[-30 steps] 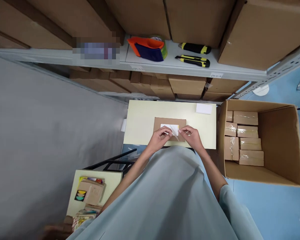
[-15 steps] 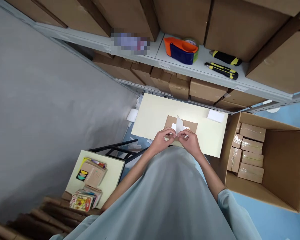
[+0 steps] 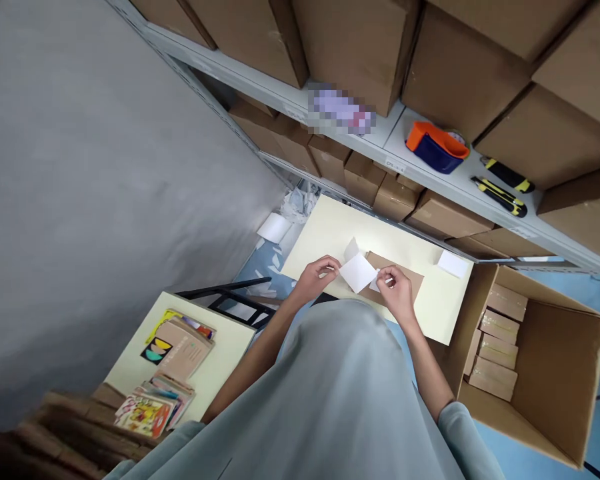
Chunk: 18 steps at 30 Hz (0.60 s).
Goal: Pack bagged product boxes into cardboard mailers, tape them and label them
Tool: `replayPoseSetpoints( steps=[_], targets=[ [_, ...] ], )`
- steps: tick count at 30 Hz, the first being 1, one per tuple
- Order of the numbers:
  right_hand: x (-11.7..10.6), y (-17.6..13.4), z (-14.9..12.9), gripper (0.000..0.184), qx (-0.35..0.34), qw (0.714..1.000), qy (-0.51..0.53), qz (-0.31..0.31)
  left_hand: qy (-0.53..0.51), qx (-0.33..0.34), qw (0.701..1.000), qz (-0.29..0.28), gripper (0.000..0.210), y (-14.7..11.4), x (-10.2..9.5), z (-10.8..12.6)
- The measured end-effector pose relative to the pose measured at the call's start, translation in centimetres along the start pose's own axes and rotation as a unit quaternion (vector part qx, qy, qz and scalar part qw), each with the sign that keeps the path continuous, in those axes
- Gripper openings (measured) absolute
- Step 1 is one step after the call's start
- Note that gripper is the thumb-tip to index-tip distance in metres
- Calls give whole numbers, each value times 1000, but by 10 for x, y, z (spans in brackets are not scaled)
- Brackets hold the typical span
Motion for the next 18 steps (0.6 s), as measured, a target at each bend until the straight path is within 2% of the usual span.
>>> replayPoseSetpoints(
  steps=[5, 11, 14, 18],
  targets=[
    [29, 9, -19, 15, 7, 1000, -3, 17, -6, -8, 998, 67, 13, 30, -95, -15],
    [67, 11, -41, 23, 11, 1000, -14, 21, 8, -46, 983, 176, 14, 83, -205, -33],
    [72, 9, -45, 23, 30, 998, -13, 52, 31, -72, 967, 242, 12, 112, -255, -40],
    [67, 6, -46, 21, 39, 994, -11, 103, 74, -110, 932, 337, 16, 147, -317, -49]
  ],
)
Point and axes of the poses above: each hand's wrist, its own y-axis towards the middle knuckle, its own x-axis out of the palm, z = x × y, the point moved 7 cm from there along y, towards the middle knuckle, and after that the axes turned 5 degrees about z, right-handed, at the moved point
